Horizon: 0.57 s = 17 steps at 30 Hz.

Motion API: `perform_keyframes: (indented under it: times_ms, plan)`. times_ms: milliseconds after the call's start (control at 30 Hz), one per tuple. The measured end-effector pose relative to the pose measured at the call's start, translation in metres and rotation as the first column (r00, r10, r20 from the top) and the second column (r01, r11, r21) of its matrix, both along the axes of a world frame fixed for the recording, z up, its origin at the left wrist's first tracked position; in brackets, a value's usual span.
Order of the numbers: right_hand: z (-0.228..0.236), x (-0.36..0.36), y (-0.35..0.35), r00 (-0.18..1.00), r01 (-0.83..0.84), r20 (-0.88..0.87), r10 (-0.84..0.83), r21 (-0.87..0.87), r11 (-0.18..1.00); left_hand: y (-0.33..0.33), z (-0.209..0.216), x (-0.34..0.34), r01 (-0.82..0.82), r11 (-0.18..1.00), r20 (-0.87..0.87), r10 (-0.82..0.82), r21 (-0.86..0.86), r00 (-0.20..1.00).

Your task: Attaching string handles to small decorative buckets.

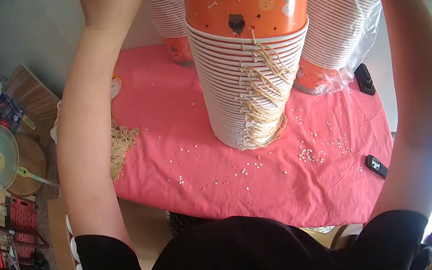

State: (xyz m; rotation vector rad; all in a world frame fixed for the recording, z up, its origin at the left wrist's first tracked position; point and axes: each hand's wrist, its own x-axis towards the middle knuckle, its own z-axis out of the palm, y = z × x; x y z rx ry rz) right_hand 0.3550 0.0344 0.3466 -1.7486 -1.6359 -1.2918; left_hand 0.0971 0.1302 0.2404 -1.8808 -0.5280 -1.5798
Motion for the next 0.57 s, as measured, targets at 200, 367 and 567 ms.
perform_keyframes:
  times_ms: [200, 367, 567]
  plan:
    - [-0.027, 0.106, -0.056, 0.983, -0.159, 0.089, 0.162, -0.034, 0.987, -0.043, 0.004, 0.019, 0.537, 0.834, 0.064, -0.534, -0.125, 0.843]
    - [-0.118, 0.057, -0.103, 0.945, -0.135, 0.266, 0.191, -0.215, 0.967, -0.055, -0.057, 0.010, 0.482, 0.876, -0.242, -0.465, 0.013, 0.852]
    - [-0.228, 0.023, -0.107, 0.915, -0.175, 0.222, 0.336, -0.531, 0.829, -0.071, -0.134, -0.009, 0.392, 0.875, -0.382, -0.479, -0.285, 0.790]
